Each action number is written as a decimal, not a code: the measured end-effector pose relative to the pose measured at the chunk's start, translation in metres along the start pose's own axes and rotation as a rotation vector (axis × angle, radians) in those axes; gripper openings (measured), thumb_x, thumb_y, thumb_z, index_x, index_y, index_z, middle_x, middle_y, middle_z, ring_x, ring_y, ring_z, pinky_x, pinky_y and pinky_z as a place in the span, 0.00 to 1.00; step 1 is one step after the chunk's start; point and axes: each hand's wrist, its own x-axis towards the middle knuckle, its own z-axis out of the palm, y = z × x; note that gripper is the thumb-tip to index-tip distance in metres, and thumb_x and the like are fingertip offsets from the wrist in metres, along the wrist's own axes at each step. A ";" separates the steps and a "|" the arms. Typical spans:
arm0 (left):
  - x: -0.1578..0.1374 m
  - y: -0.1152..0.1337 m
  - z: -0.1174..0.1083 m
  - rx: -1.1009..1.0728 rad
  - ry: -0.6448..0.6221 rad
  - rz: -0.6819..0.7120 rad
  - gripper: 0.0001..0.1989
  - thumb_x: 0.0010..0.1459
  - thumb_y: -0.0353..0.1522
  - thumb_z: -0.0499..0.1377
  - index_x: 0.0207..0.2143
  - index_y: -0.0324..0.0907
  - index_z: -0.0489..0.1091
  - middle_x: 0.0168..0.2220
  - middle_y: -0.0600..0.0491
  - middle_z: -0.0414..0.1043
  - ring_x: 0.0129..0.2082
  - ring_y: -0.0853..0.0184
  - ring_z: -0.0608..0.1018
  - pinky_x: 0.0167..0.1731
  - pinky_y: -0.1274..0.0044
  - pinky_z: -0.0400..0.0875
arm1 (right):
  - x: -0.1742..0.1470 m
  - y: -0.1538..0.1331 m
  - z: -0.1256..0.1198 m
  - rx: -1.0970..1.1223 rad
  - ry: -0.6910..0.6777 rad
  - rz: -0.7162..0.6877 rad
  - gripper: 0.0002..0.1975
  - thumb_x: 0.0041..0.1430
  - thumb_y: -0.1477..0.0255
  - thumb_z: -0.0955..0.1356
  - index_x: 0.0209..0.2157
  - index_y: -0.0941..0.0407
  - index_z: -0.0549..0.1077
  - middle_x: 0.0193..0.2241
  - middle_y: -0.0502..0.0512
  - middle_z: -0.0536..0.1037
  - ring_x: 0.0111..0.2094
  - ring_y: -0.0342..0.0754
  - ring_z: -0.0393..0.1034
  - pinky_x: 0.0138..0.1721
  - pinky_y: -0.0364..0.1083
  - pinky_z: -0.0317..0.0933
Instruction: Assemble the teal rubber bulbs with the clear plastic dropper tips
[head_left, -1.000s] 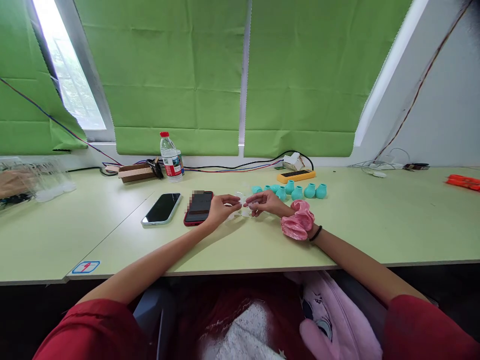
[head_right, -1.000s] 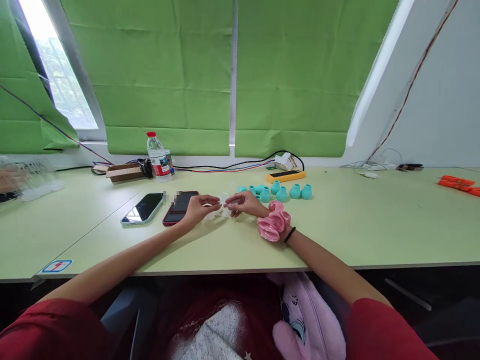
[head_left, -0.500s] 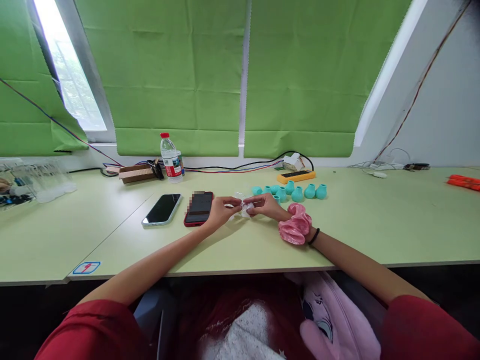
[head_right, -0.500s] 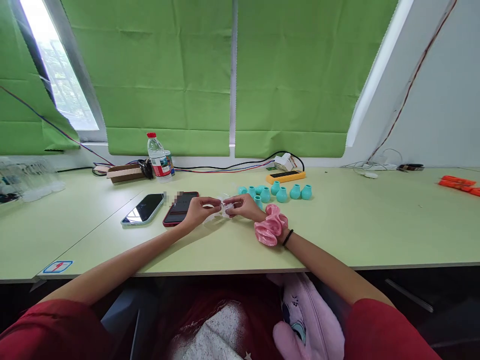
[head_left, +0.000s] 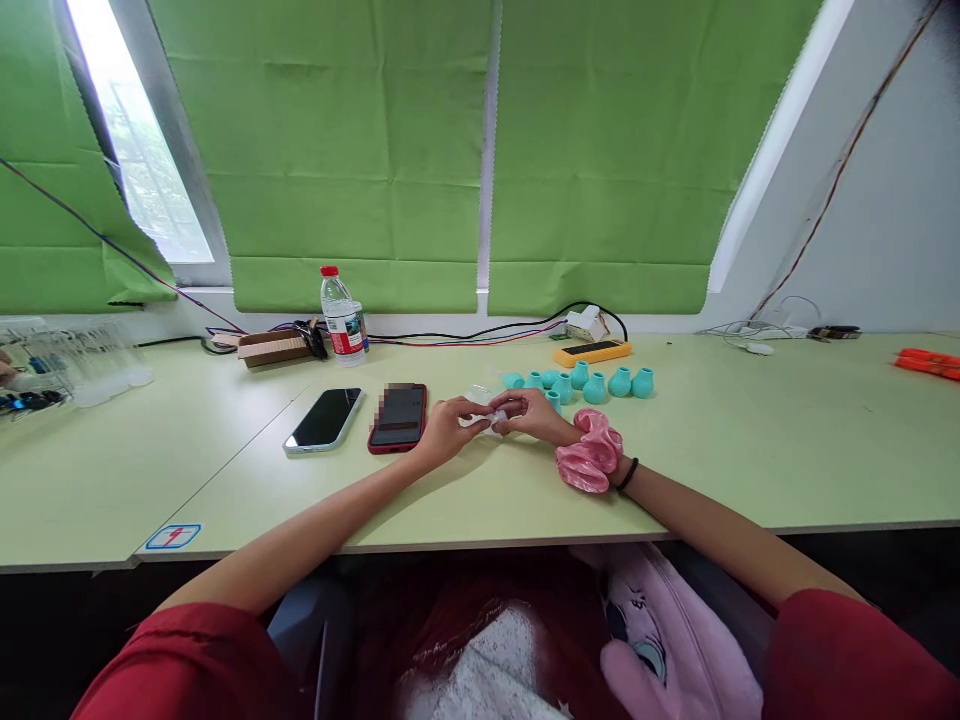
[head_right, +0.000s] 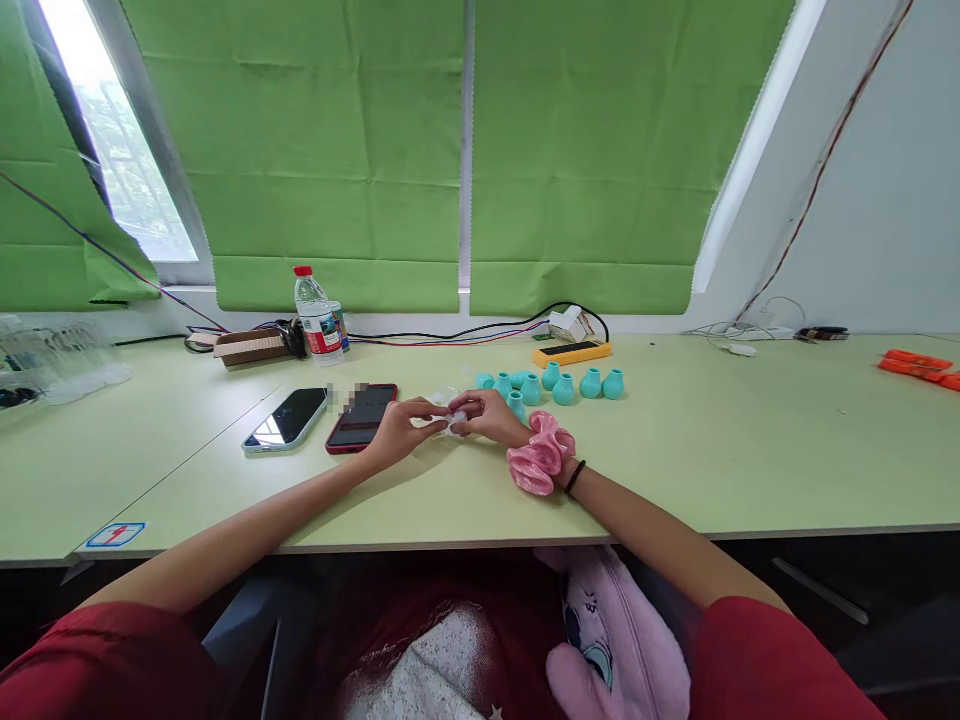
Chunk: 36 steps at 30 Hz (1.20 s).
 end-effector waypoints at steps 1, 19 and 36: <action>0.000 0.000 0.000 0.029 -0.002 0.025 0.09 0.46 0.33 0.58 0.31 0.40 0.73 0.29 0.50 0.73 0.27 0.69 0.73 0.28 0.78 0.68 | 0.000 0.000 0.000 0.001 -0.003 -0.002 0.18 0.34 0.73 0.71 0.32 0.60 0.69 0.22 0.49 0.73 0.23 0.41 0.67 0.29 0.44 0.64; 0.000 0.008 -0.002 0.083 0.093 0.156 0.06 0.49 0.31 0.54 0.27 0.41 0.71 0.27 0.52 0.72 0.31 0.69 0.69 0.28 0.79 0.67 | 0.000 -0.003 0.002 0.010 0.069 -0.012 0.17 0.34 0.71 0.71 0.31 0.61 0.69 0.22 0.50 0.72 0.22 0.41 0.67 0.25 0.43 0.64; 0.000 0.001 0.001 -0.103 -0.008 0.100 0.07 0.47 0.26 0.53 0.28 0.37 0.70 0.29 0.51 0.68 0.26 0.74 0.71 0.26 0.82 0.70 | -0.001 -0.001 0.002 -0.080 0.042 -0.058 0.17 0.35 0.71 0.70 0.32 0.60 0.70 0.22 0.50 0.72 0.23 0.41 0.66 0.27 0.43 0.63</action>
